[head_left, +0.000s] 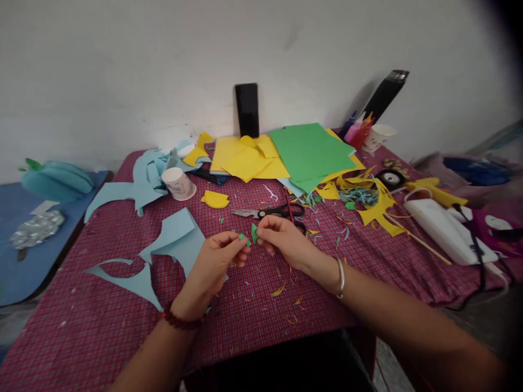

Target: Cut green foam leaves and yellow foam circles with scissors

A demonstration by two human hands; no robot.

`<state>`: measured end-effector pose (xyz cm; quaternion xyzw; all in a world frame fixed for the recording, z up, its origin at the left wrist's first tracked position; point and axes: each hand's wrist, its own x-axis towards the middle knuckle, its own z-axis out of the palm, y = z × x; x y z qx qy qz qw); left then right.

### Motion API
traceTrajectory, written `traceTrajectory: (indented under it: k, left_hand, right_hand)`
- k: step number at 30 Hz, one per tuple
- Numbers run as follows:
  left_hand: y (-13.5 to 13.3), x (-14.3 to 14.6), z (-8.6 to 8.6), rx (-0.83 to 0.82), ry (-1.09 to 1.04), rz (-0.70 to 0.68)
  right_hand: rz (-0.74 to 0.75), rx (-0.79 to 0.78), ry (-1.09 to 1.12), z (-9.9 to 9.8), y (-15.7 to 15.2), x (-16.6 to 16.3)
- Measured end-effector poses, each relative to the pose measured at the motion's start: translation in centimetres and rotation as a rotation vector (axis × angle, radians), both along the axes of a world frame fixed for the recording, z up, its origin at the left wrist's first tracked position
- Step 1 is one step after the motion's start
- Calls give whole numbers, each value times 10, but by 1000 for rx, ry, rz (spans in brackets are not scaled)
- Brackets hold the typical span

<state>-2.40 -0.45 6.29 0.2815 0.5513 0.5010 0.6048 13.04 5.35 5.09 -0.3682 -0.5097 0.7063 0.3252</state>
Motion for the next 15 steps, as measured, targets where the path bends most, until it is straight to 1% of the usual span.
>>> traceTrajectory:
  k: [7,11,15]
  left_hand:
    - [2,3,-1,4,-8,14]
    - [2,5,-3,17,-27,24]
    - [3,7,-3,-12,-54,39]
  right_hand:
    - [-121,76,-81,-3,-2,-4]
    - [-123,51,-50,-8,-3,-6]
    - [-127,37,-25,-7,-4,-7]
